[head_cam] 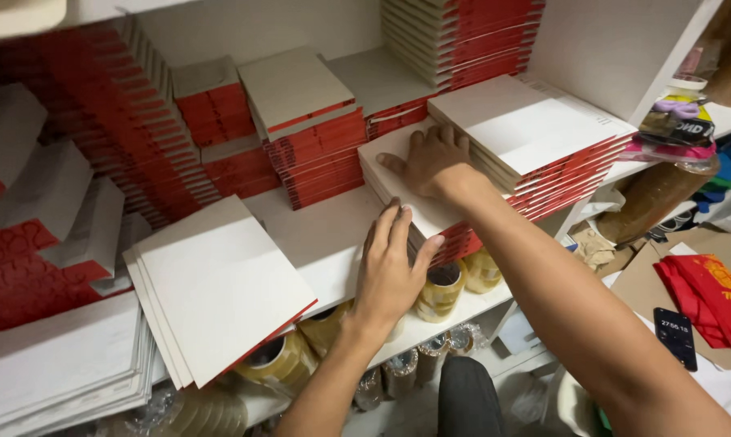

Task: The person repeatedly picks up stacks of white paper with red edges from a shelf and places them onto other stacks. The hands move quickly, handling the paper stacks one by one in a repetitive manner.

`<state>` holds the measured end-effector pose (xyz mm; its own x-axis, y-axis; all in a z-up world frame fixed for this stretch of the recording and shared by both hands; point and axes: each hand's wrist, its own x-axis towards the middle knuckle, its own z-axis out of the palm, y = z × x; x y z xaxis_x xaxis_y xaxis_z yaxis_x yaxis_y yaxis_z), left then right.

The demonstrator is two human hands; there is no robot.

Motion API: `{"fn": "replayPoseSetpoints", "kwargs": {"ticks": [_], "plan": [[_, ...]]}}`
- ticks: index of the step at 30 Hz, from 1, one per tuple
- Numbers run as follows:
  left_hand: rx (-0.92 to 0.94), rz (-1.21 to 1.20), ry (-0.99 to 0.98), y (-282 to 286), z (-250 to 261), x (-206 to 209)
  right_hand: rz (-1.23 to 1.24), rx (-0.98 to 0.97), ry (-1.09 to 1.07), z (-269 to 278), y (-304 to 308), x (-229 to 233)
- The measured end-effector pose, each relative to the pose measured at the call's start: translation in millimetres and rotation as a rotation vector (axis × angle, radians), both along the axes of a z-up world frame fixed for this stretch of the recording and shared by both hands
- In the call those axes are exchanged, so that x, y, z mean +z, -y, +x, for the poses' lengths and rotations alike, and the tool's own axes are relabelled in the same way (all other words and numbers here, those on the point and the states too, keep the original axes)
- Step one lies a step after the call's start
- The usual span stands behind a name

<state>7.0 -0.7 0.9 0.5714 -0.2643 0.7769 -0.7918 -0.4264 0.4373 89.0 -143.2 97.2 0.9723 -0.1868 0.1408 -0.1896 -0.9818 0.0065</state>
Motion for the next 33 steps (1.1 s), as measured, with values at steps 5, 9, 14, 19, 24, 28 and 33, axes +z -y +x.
{"fn": "replayPoseSetpoints", "kwargs": {"ticks": [5,9,14,19,24,28,33], "plan": [[-0.020,-0.010,-0.005,-3.6,-4.8,4.3,0.251,-0.031,-0.024,1.8,-2.6,12.1],[-0.042,-0.020,-0.016,-5.2,-6.7,4.0,0.353,-0.059,0.020,1.2,-3.7,10.3],[-0.042,0.003,-0.051,-5.6,-8.8,9.2,0.244,-0.026,0.013,10.4,1.1,-3.2],[-0.046,-0.002,-0.068,-4.7,-9.0,8.5,0.275,-0.032,0.030,19.0,5.4,-9.7],[-0.039,0.035,-0.058,-14.9,-23.8,28.9,0.334,0.086,0.163,-4.3,27.8,2.9],[-0.041,0.118,-0.051,-43.9,-67.0,58.8,0.482,0.291,0.516,-77.0,22.7,36.8],[0.092,0.105,0.269,-118.8,-125.6,84.5,0.676,0.780,0.420,-137.4,-57.0,11.5]]}}
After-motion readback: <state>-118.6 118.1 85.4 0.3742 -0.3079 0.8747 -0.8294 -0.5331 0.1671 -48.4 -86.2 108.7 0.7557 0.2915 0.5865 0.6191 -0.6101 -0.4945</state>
